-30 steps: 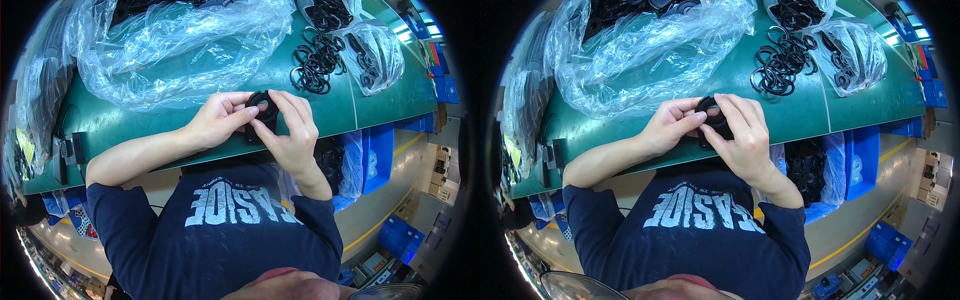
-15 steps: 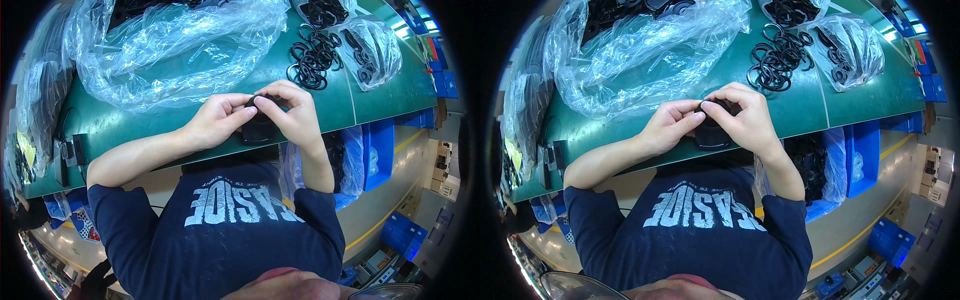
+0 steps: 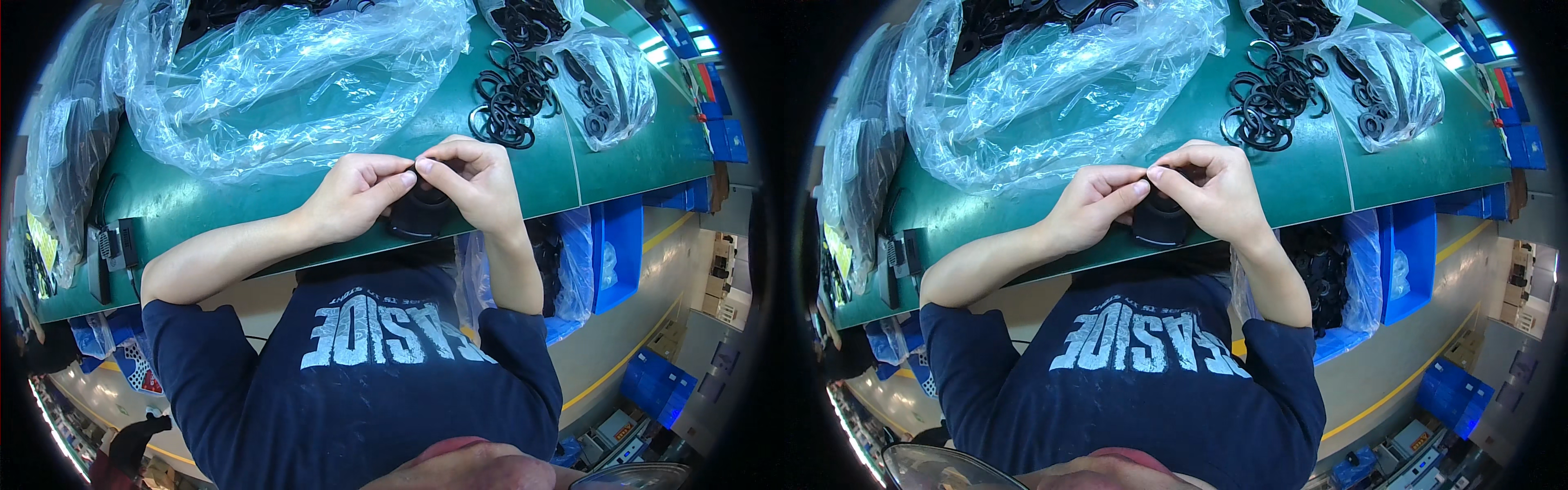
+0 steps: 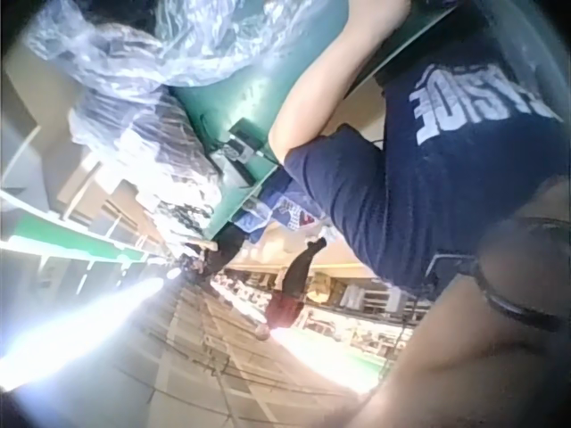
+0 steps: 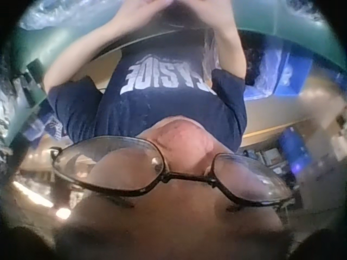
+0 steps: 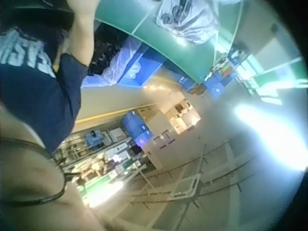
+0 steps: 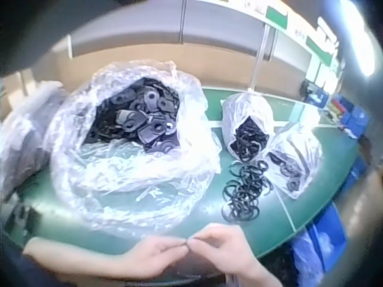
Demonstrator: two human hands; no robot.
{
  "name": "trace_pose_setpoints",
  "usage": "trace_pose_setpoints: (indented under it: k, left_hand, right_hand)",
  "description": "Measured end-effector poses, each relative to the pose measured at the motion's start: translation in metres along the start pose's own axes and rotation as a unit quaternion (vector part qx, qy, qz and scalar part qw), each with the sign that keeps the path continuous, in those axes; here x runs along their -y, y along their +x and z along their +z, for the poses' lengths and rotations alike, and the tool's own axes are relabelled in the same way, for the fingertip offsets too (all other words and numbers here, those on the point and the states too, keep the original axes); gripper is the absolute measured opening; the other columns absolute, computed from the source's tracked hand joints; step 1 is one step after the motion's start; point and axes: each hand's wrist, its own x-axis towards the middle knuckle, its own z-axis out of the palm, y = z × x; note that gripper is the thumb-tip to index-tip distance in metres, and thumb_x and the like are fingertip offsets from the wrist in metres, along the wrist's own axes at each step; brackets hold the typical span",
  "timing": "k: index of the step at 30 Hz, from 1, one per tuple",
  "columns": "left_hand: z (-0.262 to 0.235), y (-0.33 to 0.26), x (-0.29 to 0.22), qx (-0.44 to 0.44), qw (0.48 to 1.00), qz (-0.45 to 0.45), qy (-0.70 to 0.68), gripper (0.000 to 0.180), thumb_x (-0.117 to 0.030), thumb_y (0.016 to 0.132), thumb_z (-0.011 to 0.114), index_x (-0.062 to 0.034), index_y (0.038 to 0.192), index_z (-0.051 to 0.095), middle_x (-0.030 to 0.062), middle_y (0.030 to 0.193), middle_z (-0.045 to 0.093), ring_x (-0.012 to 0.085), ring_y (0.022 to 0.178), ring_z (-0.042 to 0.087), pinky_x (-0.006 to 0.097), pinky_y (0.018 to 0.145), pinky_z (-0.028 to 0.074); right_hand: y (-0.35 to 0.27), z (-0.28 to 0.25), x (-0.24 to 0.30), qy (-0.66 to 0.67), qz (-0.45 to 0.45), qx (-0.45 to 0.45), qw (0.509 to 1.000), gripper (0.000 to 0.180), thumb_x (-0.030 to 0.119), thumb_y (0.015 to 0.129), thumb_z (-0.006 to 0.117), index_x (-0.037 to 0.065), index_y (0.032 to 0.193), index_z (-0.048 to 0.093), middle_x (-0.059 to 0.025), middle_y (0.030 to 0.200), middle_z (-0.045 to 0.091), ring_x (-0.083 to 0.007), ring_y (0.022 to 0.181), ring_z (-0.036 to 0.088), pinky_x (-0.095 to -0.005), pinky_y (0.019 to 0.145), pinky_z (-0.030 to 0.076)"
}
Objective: Assembling small components by fitting a rubber ring onto a circular slot in a plastic base.
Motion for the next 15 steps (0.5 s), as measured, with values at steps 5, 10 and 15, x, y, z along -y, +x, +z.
trace_pose_setpoints:
  k: [5, 10, 15]
  left_hand:
    - [0.001, 0.002, -0.003, -0.02, 0.994, -0.032, -0.104, 0.028, -0.015, 0.092, 0.052, -0.0002, 0.115, 0.057, 0.0003, 0.087, 0.064, 0.002, 0.068, 0.051, 0.017, 0.059, 0.041]
    - [0.0, 0.003, -0.006, -0.011, 0.991, -0.006, -0.131, 0.032, -0.007, 0.089, 0.056, 0.0014, 0.119, 0.052, 0.0056, 0.095, 0.065, 0.0052, 0.08, 0.057, 0.019, 0.068, 0.045]
    - [-0.001, 0.001, -0.008, 0.003, 0.987, -0.027, -0.157, 0.034, -0.003, 0.086, 0.058, 0.003, 0.118, 0.051, 0.0103, 0.099, 0.065, 0.0088, 0.089, 0.06, 0.021, 0.077, 0.047]
  right_hand:
    - [-0.005, 0.001, 0.0, -0.07, -0.049, -0.053, 0.995, 0.026, 0.006, 0.074, 0.071, -0.003, 0.099, 0.065, -0.0067, 0.085, 0.062, -0.0085, 0.071, 0.057, -0.02, 0.057, 0.046]
    - [-0.025, 0.001, 0.004, -0.256, -0.158, -0.091, 0.949, 0.05, -0.002, 0.067, 0.073, -0.002, 0.116, 0.058, -0.0109, 0.1, 0.059, -0.0116, 0.076, 0.057, -0.0213, 0.058, 0.05]
    - [-0.029, 0.012, -0.002, -0.308, -0.233, -0.136, 0.912, 0.045, 0.003, 0.069, 0.074, -0.001, 0.111, 0.06, -0.0153, 0.104, 0.059, -0.024, 0.084, 0.061, -0.0275, 0.059, 0.052]
